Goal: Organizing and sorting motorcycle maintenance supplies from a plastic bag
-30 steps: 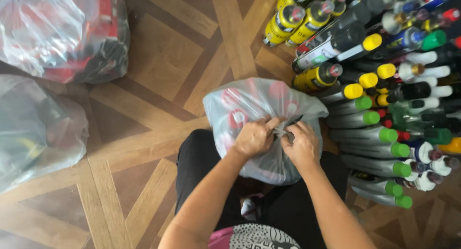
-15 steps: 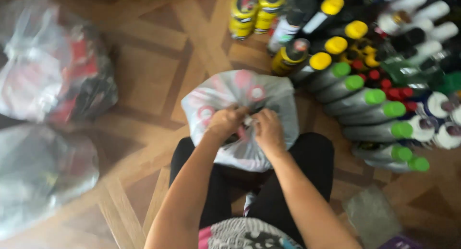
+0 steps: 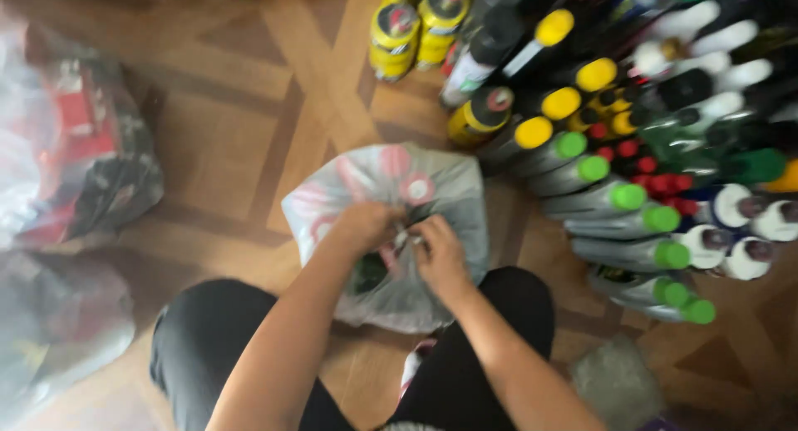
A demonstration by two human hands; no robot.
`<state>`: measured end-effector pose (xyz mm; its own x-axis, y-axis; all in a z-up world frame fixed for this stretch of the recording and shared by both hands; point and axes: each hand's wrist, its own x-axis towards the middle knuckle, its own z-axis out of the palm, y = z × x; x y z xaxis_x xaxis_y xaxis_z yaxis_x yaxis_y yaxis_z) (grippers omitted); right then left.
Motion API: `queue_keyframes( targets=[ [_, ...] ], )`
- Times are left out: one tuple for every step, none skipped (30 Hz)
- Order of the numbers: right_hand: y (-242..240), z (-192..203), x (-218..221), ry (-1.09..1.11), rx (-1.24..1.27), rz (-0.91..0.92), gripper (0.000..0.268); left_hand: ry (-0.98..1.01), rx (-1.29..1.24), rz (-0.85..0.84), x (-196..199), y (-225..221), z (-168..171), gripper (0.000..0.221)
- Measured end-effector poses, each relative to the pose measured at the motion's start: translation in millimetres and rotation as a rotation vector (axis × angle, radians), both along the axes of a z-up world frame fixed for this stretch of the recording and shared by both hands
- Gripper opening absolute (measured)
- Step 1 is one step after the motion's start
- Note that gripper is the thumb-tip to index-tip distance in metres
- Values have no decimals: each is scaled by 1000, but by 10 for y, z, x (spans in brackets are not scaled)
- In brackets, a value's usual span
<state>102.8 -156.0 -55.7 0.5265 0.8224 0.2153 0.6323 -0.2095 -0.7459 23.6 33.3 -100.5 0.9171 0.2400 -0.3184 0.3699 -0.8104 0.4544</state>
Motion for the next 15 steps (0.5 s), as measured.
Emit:
queue_keyframes(
  targets=[
    [-14, 85, -48, -42, -62, -25, 18, 0, 23, -50, -12, -33, 21, 31],
    [121, 157, 39, -105, -97, -53, 21, -22, 73, -102, 125, 100, 62, 30],
    [133, 141, 1, -107, -82, -44, 21, -22, 87, -93, 41, 108, 107, 30],
    [167, 113, 16, -160, -154, -89, 23, -38, 13, -142, 67, 158, 131, 31],
    [197, 53, 33, -212, -227, -136, 28, -51, -61, -193, 94, 203, 124, 33],
    [274, 47, 54, -194, -251, -163, 28, -36, -83, -223, 128, 295, 127, 33],
    [338, 18, 78, -229, -338, -178, 22, -76, -69, -255, 168, 374, 106, 31],
    [339, 2, 39, -250, -441, -194, 17, -107, -73, -293, 155, 393, 80, 29],
    [252, 48, -66, -218, -482, -222, 17, -83, -112, -328, 50, 281, 40, 29],
    [336, 82, -45, -194, -460, -228, 22, -145, -105, -353, 84, 356, 40, 25],
    [404, 156, -21, -171, -438, -235, 26, -207, -101, -378, 119, 419, 80, 24],
    [450, 155, -63, -172, -423, -288, 26, -215, -86, -430, 124, 467, 78, 24],
    [478, 167, -115, -146, -419, -347, 26, -289, -70, -413, 116, 496, 89, 18],
    [411, 217, -290, -106, -437, -422, 26, -354, -83, -413, 16, 432, 106, 14],
    [447, 123, -378, -92, -443, -491, 26, -353, -97, -482, 19, 505, 139, 14]
  ],
)
